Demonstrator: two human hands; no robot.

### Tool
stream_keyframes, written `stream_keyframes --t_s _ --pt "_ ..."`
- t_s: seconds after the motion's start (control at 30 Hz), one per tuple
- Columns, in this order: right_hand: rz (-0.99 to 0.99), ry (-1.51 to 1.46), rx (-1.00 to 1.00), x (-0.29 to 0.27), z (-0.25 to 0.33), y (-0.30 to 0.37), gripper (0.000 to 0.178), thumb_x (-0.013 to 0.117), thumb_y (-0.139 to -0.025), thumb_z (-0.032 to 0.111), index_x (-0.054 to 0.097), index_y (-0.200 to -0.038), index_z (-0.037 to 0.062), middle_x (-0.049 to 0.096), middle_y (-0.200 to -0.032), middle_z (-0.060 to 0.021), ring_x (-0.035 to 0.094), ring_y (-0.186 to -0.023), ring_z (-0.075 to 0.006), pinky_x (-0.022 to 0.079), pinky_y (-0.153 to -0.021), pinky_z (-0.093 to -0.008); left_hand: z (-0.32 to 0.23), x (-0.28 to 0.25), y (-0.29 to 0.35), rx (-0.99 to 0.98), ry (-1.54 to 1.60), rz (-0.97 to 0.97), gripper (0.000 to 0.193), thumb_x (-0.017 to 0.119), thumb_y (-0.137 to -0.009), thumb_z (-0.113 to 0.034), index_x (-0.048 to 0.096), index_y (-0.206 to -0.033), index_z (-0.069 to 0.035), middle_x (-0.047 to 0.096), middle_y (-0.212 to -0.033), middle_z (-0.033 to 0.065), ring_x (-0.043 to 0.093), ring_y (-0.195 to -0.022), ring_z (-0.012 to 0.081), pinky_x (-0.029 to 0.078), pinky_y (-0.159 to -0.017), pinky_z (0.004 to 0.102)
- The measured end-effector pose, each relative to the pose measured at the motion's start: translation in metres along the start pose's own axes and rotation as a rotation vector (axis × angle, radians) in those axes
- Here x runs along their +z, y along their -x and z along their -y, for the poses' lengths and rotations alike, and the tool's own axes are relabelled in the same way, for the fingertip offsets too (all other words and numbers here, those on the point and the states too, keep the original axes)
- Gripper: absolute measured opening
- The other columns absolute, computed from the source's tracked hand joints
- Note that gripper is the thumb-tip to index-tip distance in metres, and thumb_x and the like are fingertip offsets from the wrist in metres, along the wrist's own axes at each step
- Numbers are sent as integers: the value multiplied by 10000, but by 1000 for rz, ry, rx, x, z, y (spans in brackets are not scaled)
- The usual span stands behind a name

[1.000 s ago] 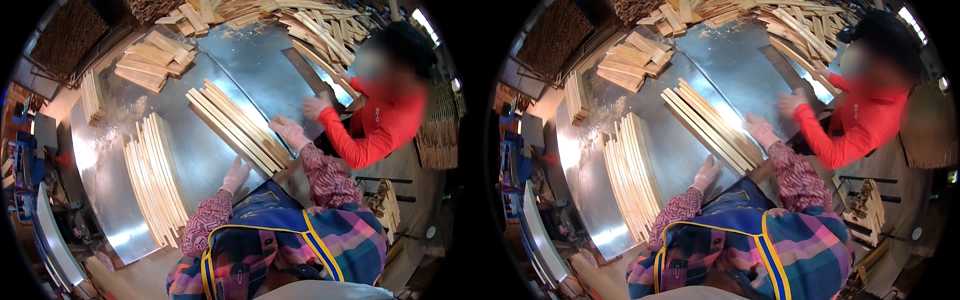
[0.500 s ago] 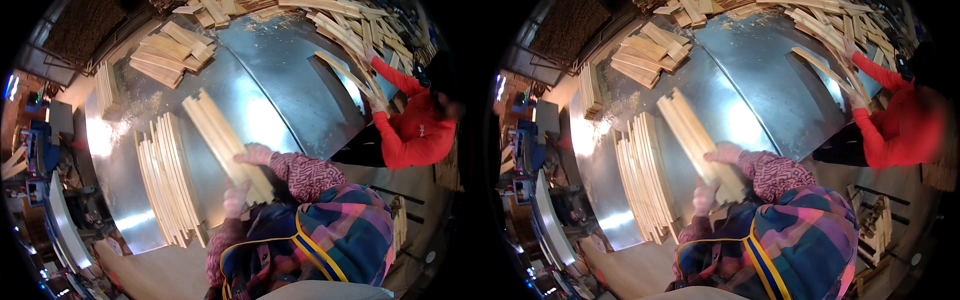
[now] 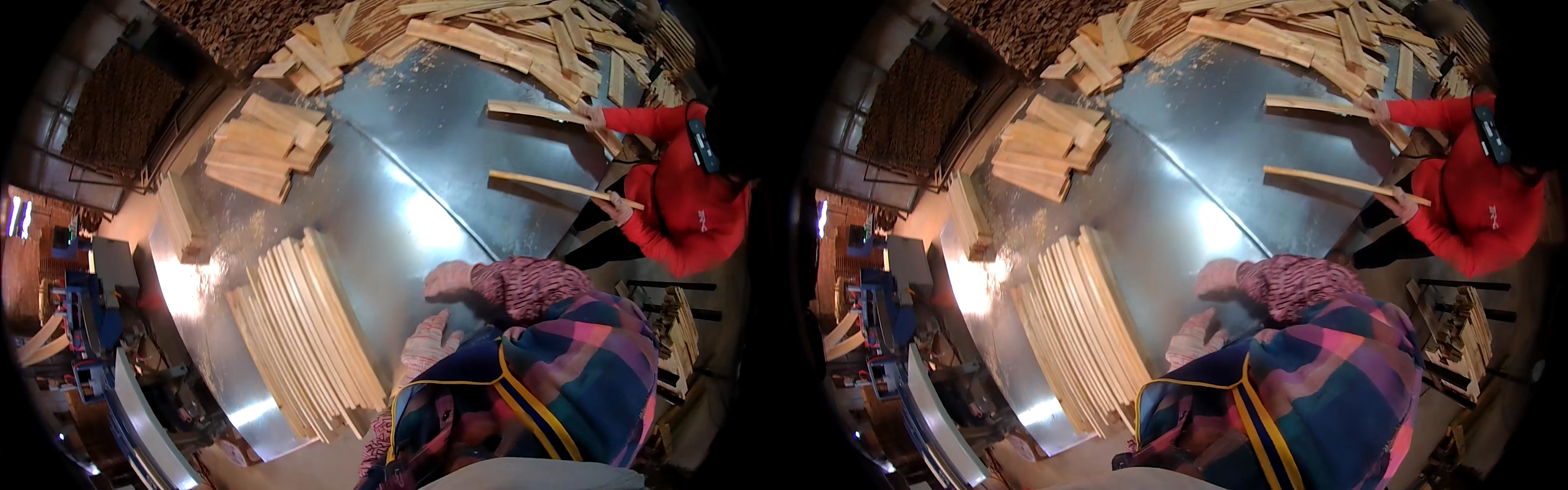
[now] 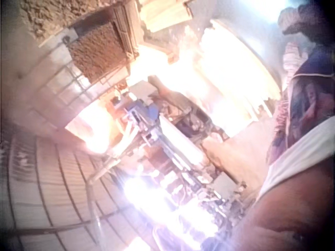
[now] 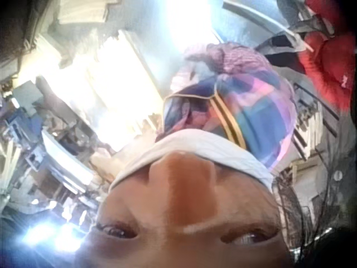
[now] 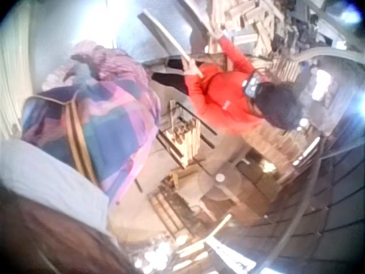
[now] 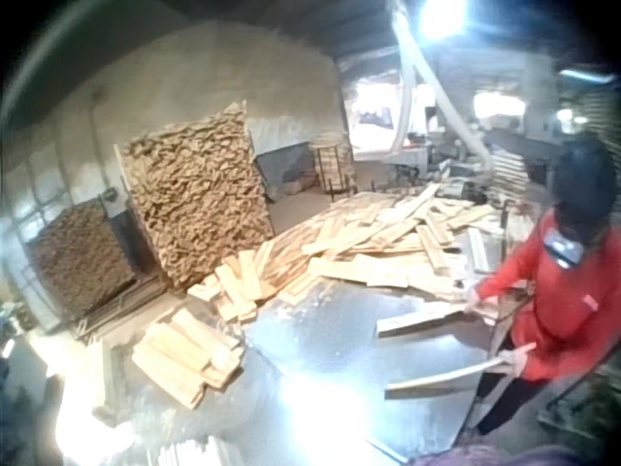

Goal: The person sorts wooden planks on a metal table, picking them up and arranging them into neat stacks. They handle the wood by hand, moving pieces from a scattered pile into organized groups.

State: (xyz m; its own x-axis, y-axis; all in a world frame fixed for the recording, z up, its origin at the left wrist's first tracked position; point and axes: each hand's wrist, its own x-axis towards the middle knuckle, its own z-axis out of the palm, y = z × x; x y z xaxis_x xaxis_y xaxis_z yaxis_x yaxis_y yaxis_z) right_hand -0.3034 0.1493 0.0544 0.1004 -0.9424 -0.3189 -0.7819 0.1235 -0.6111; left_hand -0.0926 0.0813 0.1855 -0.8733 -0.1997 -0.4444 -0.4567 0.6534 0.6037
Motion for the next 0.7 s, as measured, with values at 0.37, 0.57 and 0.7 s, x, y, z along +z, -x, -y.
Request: stream_keyframes --t_s 0.37,0.57,0.7 --pt "-1029 -91 651 -293 -387 185 391 656 -925 238 671 -1268 50 695 -1244 -175 662 -1151 -309 521 -967 -354 -102 -3 -267 84 139 -11 521 617 -954 -418 587 -1377 -116 600 -1369 164 542 -1299 339 417 -1117 421" --pt "-946 -170 994 -419 -634 258 439 759 -837 251 605 -1225 114 646 -1210 -177 657 -1021 -365 546 -829 -467 -174 -105 -505 169 10 -255 455 655 -947 -355 638 -1313 -86 637 -1291 204 619 -1179 374 497 -1025 432" --pt "-1601 -793 692 -434 -732 250 561 785 -846 285 539 -1330 148 577 -1304 -165 591 -1135 -366 508 -918 -519 -247 -134 -695 519 -246 -160 542 658 -943 -340 540 -1402 -78 596 -1348 208 585 -1218 388 482 -1040 450"
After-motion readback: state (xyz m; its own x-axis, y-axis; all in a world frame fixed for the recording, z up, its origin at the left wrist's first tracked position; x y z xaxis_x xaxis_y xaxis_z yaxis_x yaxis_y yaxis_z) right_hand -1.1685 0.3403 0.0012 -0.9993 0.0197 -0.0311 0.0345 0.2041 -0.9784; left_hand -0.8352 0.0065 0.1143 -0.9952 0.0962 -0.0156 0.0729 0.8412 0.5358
